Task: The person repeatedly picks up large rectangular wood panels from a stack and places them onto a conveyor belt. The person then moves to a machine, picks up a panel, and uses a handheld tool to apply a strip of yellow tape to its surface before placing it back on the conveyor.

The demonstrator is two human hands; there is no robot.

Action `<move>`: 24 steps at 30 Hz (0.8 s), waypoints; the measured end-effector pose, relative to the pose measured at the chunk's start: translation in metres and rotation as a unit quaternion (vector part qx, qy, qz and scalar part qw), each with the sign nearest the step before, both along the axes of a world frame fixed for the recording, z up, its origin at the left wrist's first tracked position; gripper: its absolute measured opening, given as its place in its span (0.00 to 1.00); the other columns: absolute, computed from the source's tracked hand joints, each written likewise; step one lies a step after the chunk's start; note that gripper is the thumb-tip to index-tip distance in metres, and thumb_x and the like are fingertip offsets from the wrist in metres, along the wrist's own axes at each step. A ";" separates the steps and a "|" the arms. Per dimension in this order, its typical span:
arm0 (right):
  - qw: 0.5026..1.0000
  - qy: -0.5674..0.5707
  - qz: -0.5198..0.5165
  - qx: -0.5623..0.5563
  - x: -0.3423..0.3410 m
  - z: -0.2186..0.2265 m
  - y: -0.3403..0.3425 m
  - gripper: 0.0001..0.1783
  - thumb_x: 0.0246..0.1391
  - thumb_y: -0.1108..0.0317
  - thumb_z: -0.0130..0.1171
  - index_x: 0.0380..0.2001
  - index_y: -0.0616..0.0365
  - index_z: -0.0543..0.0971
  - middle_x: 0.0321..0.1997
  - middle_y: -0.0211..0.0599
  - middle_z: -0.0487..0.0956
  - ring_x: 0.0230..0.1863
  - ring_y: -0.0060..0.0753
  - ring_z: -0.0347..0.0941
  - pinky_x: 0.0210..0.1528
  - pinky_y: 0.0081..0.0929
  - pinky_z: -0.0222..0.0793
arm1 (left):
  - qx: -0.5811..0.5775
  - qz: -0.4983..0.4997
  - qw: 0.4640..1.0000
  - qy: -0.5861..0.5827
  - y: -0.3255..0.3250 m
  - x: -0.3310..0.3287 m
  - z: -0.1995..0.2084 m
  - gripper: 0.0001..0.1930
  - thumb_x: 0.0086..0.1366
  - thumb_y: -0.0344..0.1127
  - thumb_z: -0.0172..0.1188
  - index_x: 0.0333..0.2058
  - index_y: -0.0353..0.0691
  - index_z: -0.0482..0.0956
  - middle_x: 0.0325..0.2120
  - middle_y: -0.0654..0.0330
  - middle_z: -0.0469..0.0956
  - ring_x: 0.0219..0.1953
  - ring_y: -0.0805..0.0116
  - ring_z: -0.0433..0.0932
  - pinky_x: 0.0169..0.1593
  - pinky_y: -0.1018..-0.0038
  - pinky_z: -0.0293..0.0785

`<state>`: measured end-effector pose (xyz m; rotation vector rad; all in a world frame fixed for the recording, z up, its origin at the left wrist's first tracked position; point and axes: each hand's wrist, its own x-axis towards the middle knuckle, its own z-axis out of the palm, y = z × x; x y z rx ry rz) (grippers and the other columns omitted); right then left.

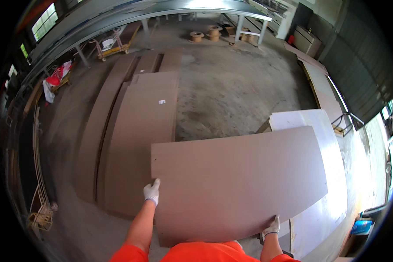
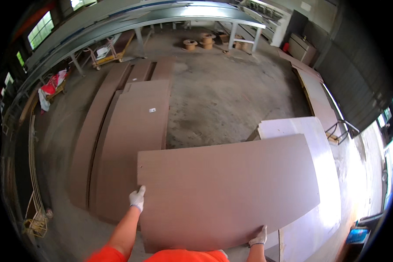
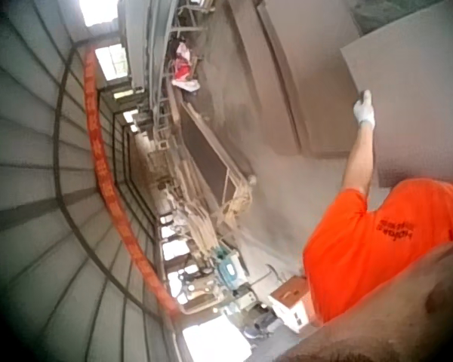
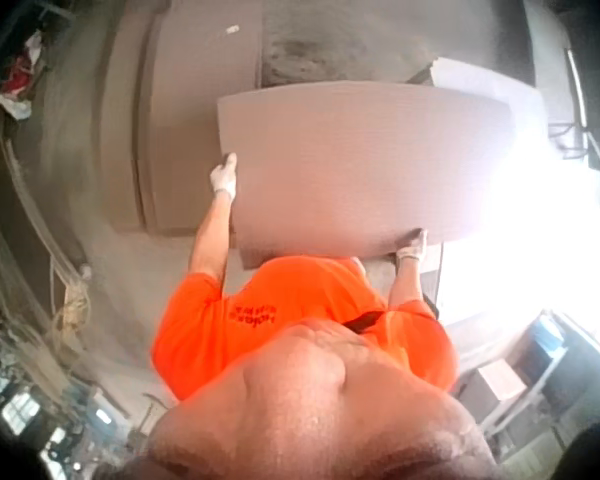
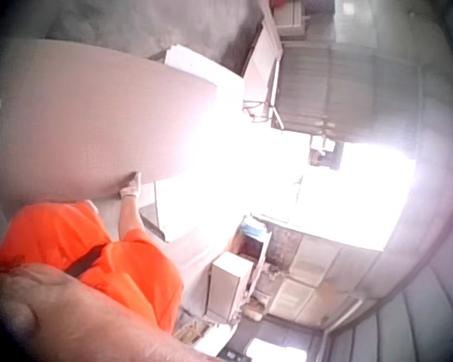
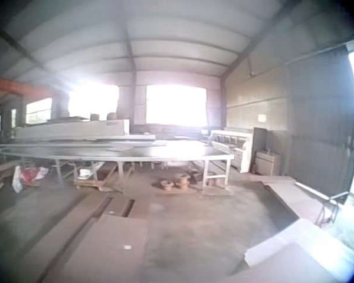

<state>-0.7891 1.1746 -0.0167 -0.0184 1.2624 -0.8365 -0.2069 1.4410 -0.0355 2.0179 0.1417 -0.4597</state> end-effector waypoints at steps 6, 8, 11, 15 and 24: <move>0.997 -0.014 0.075 -0.007 0.060 -0.029 0.036 0.31 0.67 0.40 0.55 0.61 0.52 0.76 0.61 0.35 0.80 0.60 0.48 0.75 0.64 0.51 0.70 | 0.049 0.151 0.987 -0.034 0.188 0.003 0.022 0.27 0.66 0.52 0.70 0.19 0.35 0.75 0.19 0.69 0.67 0.25 0.72 0.63 0.31 0.62 0.65; 0.994 0.003 0.108 -0.023 0.104 -0.034 0.035 0.29 0.68 0.42 0.57 0.59 0.52 0.77 0.60 0.36 0.80 0.58 0.47 0.76 0.62 0.50 0.73 | 0.034 0.218 0.970 -0.099 0.244 -0.011 0.021 0.30 0.66 0.54 0.69 0.21 0.28 0.77 0.18 0.61 0.74 0.25 0.69 0.67 0.32 0.60 0.68; 0.982 -0.039 0.179 -0.040 0.185 -0.032 0.031 0.25 0.68 0.46 0.58 0.56 0.55 0.79 0.55 0.37 0.82 0.53 0.46 0.79 0.57 0.47 0.76 | 0.053 0.302 0.947 -0.096 0.327 -0.031 0.024 0.31 0.66 0.54 0.68 0.25 0.23 0.79 0.20 0.56 0.78 0.25 0.67 0.70 0.33 0.60 0.70; 0.976 0.084 0.193 -0.061 0.309 -0.023 0.047 0.23 0.60 0.55 0.71 0.47 0.64 0.82 0.50 0.37 0.83 0.47 0.38 0.80 0.54 0.43 0.78 | 0.032 0.392 0.917 -0.060 0.395 -0.048 0.046 0.29 0.69 0.52 0.66 0.32 0.21 0.81 0.26 0.54 0.81 0.27 0.65 0.74 0.34 0.63 0.74; 0.943 0.104 0.311 -0.053 0.558 -0.062 0.077 0.16 0.57 0.63 0.74 0.40 0.64 0.84 0.41 0.37 0.86 0.39 0.36 0.82 0.46 0.36 0.81 | 0.008 0.542 0.835 -0.096 0.426 -0.051 0.071 0.27 0.72 0.49 0.62 0.44 0.20 0.82 0.39 0.46 0.86 0.35 0.54 0.85 0.40 0.60 0.83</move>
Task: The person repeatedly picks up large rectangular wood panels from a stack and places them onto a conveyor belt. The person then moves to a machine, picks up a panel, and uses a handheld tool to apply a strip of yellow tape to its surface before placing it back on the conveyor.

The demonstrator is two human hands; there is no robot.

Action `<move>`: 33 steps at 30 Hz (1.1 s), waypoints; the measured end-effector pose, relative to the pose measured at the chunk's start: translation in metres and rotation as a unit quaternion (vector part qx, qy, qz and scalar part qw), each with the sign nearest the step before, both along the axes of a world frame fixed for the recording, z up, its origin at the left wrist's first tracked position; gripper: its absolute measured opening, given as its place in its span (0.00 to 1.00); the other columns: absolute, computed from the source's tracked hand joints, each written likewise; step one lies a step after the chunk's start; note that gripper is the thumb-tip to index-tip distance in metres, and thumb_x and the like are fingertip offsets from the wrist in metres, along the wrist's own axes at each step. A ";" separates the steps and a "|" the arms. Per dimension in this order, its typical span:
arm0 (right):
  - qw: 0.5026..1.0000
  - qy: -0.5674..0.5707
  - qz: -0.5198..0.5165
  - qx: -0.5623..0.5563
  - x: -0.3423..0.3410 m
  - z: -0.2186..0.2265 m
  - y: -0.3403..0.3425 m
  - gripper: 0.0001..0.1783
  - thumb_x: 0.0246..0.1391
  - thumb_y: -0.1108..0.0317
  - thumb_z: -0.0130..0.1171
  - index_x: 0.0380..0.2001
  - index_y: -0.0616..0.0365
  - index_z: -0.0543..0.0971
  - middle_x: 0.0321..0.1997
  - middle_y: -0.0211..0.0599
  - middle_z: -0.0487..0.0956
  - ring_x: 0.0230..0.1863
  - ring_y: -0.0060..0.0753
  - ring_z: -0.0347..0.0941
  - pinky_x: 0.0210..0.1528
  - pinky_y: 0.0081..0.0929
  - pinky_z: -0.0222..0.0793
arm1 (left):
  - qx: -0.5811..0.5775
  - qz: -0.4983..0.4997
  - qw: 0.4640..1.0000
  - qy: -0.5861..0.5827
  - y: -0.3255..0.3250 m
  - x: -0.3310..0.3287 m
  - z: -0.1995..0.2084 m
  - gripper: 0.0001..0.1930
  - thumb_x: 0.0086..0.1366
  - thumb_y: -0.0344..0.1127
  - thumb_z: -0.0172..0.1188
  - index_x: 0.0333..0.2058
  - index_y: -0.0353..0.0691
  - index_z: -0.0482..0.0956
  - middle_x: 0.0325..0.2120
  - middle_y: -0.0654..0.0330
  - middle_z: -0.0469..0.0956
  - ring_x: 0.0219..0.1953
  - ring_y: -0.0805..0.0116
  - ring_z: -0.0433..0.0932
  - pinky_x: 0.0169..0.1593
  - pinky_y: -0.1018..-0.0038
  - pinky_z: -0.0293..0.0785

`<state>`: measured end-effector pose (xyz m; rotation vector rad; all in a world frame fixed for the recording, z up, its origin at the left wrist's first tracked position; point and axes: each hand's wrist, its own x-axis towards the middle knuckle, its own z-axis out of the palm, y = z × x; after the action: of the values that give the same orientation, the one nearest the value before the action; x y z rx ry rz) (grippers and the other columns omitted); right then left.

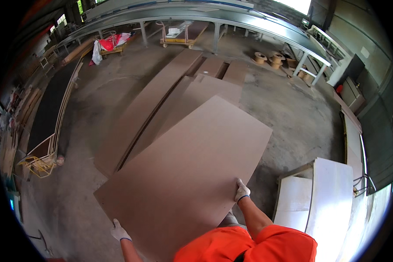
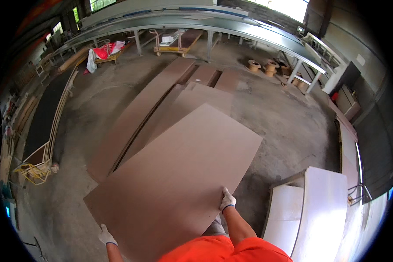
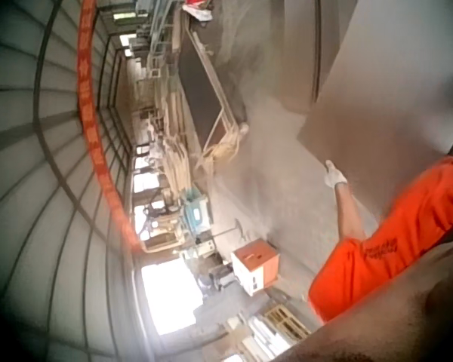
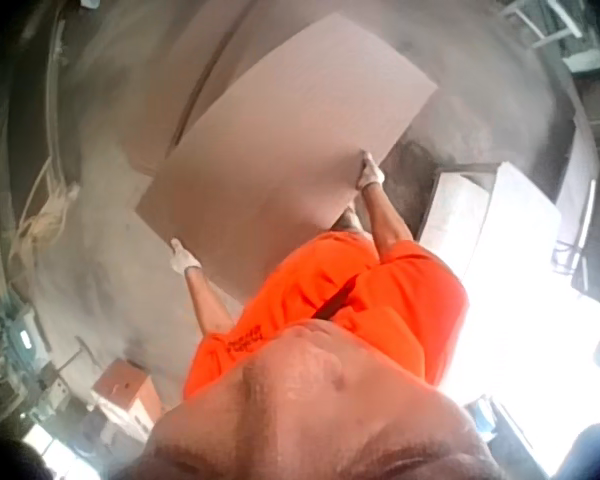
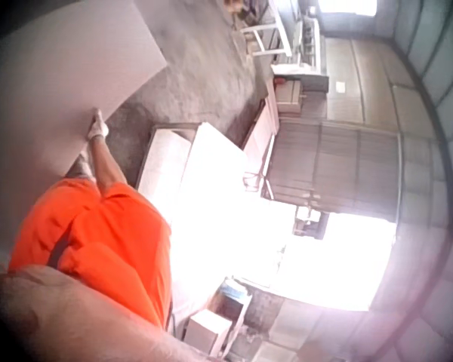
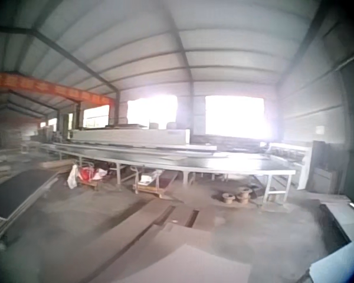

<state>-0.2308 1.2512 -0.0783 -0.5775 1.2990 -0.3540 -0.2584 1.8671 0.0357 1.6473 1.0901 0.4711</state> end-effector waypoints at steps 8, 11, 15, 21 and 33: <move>0.989 0.084 0.123 -0.004 0.166 -0.100 -0.035 0.23 0.56 0.55 0.75 0.43 0.65 0.83 0.42 0.37 0.85 0.38 0.34 0.82 0.42 0.36 0.80 | 0.027 0.068 0.997 0.026 -0.041 0.032 -0.044 0.26 0.74 0.47 0.59 0.49 0.22 0.81 0.41 0.46 0.86 0.36 0.55 0.84 0.40 0.61 0.84; 0.964 0.157 0.213 -0.023 0.211 -0.114 -0.056 0.33 0.56 0.44 0.72 0.49 0.63 0.81 0.42 0.36 0.84 0.39 0.36 0.81 0.40 0.43 0.81 | 0.026 0.084 0.989 0.119 -0.053 0.060 -0.077 0.32 0.74 0.53 0.58 0.53 0.20 0.78 0.46 0.44 0.84 0.41 0.55 0.83 0.45 0.59 0.84; 0.934 0.201 0.280 -0.090 0.258 -0.134 -0.078 0.42 0.57 0.42 0.70 0.59 0.72 0.75 0.55 0.45 0.82 0.51 0.37 0.80 0.55 0.35 0.75 | -0.070 0.145 0.970 0.182 -0.098 0.126 -0.115 0.35 0.73 0.56 0.58 0.52 0.20 0.78 0.49 0.44 0.82 0.45 0.55 0.82 0.50 0.60 0.82; 0.846 0.212 0.488 -0.024 0.279 -0.161 -0.126 0.28 0.63 0.48 0.65 0.55 0.59 0.77 0.46 0.38 0.82 0.38 0.36 0.79 0.40 0.38 0.76 | -0.094 0.173 0.968 0.159 -0.117 0.108 -0.225 0.32 0.74 0.57 0.55 0.56 0.28 0.77 0.52 0.49 0.82 0.48 0.57 0.80 0.52 0.61 0.80; 0.812 0.329 0.433 -0.212 0.450 -0.196 -0.309 0.56 0.56 0.49 0.72 0.77 0.50 0.49 0.62 0.51 0.76 0.54 0.60 0.77 0.39 0.67 0.78 | -0.358 0.321 0.876 0.038 -0.258 0.013 -0.339 0.28 0.75 0.58 0.49 0.64 0.46 0.72 0.58 0.56 0.78 0.57 0.63 0.77 0.54 0.63 0.78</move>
<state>0.2190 0.9419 -0.2739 -1.7071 1.4457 0.3799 -0.2455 1.6088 -0.3030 0.6317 1.6314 0.3491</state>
